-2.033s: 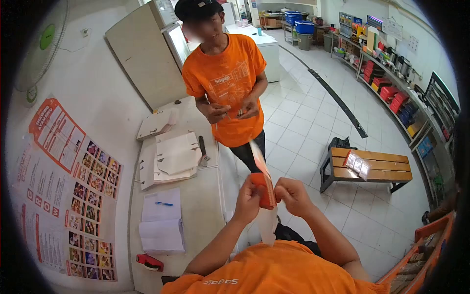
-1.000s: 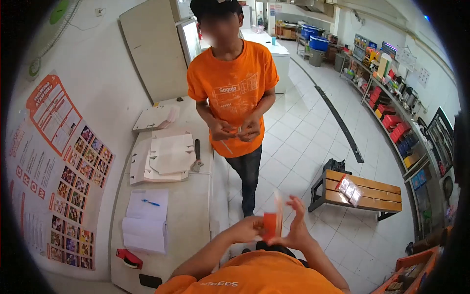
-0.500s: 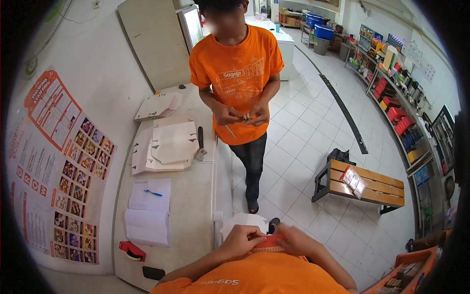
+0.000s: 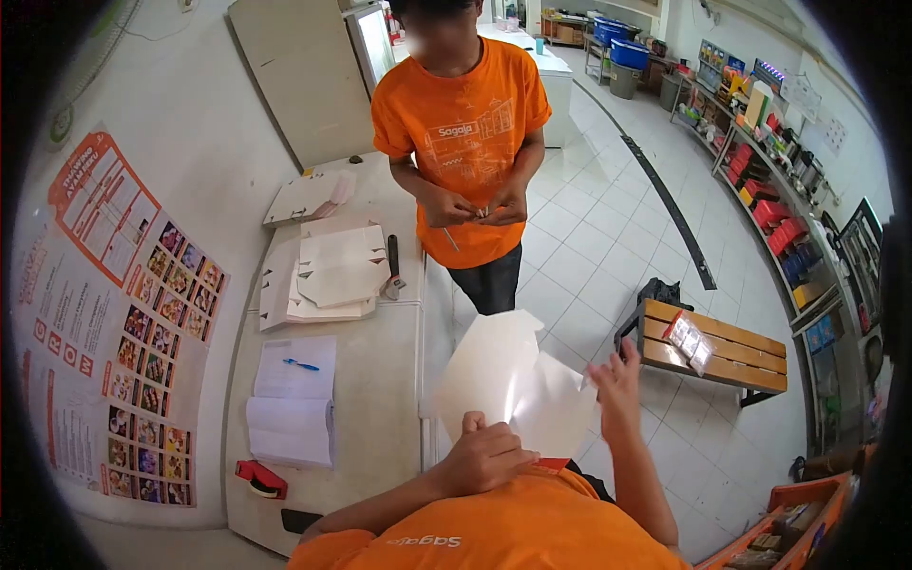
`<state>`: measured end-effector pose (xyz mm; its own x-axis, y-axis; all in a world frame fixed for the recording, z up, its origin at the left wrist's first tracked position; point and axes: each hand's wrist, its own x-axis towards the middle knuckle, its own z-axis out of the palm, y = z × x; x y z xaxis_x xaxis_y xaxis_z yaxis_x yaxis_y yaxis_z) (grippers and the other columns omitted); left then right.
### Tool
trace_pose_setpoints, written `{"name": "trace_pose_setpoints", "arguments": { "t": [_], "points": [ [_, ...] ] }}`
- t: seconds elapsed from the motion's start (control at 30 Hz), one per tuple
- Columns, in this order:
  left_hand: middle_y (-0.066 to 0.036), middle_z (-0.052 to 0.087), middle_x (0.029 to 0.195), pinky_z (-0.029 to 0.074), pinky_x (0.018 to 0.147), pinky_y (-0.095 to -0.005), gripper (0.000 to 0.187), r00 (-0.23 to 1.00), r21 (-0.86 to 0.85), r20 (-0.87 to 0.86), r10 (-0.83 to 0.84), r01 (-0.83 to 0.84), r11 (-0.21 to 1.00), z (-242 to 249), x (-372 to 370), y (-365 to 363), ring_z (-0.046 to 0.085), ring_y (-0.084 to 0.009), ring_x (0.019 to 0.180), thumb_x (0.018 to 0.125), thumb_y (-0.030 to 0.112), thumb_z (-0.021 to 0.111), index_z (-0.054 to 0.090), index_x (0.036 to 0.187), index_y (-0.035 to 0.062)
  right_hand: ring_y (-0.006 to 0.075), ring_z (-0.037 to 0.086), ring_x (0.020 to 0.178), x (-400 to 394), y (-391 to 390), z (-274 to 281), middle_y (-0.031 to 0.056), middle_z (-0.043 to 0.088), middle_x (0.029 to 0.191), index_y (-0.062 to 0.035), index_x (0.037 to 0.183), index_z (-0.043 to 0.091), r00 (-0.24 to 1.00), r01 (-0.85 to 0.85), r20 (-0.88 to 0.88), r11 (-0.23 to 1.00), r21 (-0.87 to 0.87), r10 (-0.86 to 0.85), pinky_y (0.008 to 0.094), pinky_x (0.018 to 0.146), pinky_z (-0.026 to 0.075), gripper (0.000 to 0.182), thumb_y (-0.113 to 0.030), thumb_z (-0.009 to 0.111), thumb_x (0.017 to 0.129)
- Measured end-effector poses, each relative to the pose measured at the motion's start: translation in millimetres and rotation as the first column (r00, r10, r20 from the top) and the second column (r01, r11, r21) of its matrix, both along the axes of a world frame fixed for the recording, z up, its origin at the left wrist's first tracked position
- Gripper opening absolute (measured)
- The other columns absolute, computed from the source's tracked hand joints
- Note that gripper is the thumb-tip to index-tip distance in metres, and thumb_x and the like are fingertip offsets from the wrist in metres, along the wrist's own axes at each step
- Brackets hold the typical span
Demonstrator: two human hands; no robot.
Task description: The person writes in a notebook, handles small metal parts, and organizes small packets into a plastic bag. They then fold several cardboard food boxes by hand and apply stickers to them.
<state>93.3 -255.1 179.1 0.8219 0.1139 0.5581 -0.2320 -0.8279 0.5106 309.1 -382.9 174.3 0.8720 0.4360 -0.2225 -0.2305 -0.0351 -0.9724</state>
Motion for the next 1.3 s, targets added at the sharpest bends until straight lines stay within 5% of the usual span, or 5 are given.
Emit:
{"name": "trace_pose_setpoints", "arguments": {
  "t": [0.4, 0.5, 0.57, 0.8, 1.3],
  "points": [
    [-0.004, 0.064, 0.126, 0.037, 0.103, -0.0489, 0.047, 0.975, 0.006, -0.207, -0.084, 0.087, 0.996, -53, 22, 18, 0.056, -0.0298, 0.122, 0.086, 0.040, 0.076, 0.071, 0.123, 0.0120, 0.0231, 0.070, 0.105, 16, -16, -17, 0.0101, 0.074, 0.109, -0.0050, 0.118, 0.070, 0.873, 0.002, 0.486, 0.995, -0.096, 0.045, 0.0305, 0.096, 0.050, 0.022, -0.011, 0.057, 0.101],
    [-0.008, 0.063, 0.129, 0.042, 0.104, -0.0538, 0.060, 0.945, -0.870, -0.196, -0.263, -0.044, 0.491, -52, 33, 12, 0.057, -0.0329, 0.122, 0.092, 0.038, 0.073, 0.056, 0.142, 0.0099, 0.0293, 0.067, 0.114, -23, -15, 5, 0.0130, 0.070, 0.120, -0.0047, 0.126, 0.064, 0.555, -0.385, 0.758, 0.913, -0.132, 0.344, 0.0386, 0.101, 0.049, 0.029, -0.006, 0.056, 0.098],
    [-0.010, 0.063, 0.128, 0.052, 0.097, -0.0494, 0.055, 0.919, -0.726, 0.259, -0.298, -0.018, -0.688, -13, 39, 20, 0.061, -0.0281, 0.120, 0.097, 0.025, 0.069, 0.048, 0.144, 0.0056, 0.0317, 0.065, 0.118, -38, -12, 4, 0.0143, 0.069, 0.123, -0.0047, 0.131, 0.061, 0.400, -0.487, 0.836, 0.860, -0.153, 0.376, 0.0418, 0.103, 0.048, 0.036, -0.002, 0.057, 0.095],
    [-0.005, 0.064, 0.113, 0.057, 0.082, -0.0312, 0.036, 1.000, -0.999, 0.000, -0.010, 0.000, -0.042, -40, 39, -21, 0.066, -0.0158, 0.101, 0.099, 0.033, 0.067, 0.055, 0.120, 0.0069, 0.0396, 0.051, 0.122, -70, -6, -24, 0.0222, 0.046, 0.136, -0.0053, 0.148, 0.048, 0.482, -0.288, 0.803, 0.929, -0.234, 0.352, 0.0453, 0.099, 0.049, 0.050, -0.018, 0.059, 0.101],
    [-0.012, 0.058, 0.131, 0.052, 0.095, -0.0387, 0.038, 0.999, -0.990, 0.037, -0.035, 0.032, -0.139, -50, 42, -24, 0.059, -0.0235, 0.118, 0.106, 0.022, 0.055, 0.046, 0.139, 0.0063, 0.0458, 0.056, 0.119, -82, 19, -66, 0.0277, 0.051, 0.137, -0.0248, 0.148, 0.052, 0.408, -0.048, 0.834, 0.921, -0.387, 0.372, 0.0486, 0.100, 0.047, 0.060, -0.021, 0.071, 0.092]
  ]
}}
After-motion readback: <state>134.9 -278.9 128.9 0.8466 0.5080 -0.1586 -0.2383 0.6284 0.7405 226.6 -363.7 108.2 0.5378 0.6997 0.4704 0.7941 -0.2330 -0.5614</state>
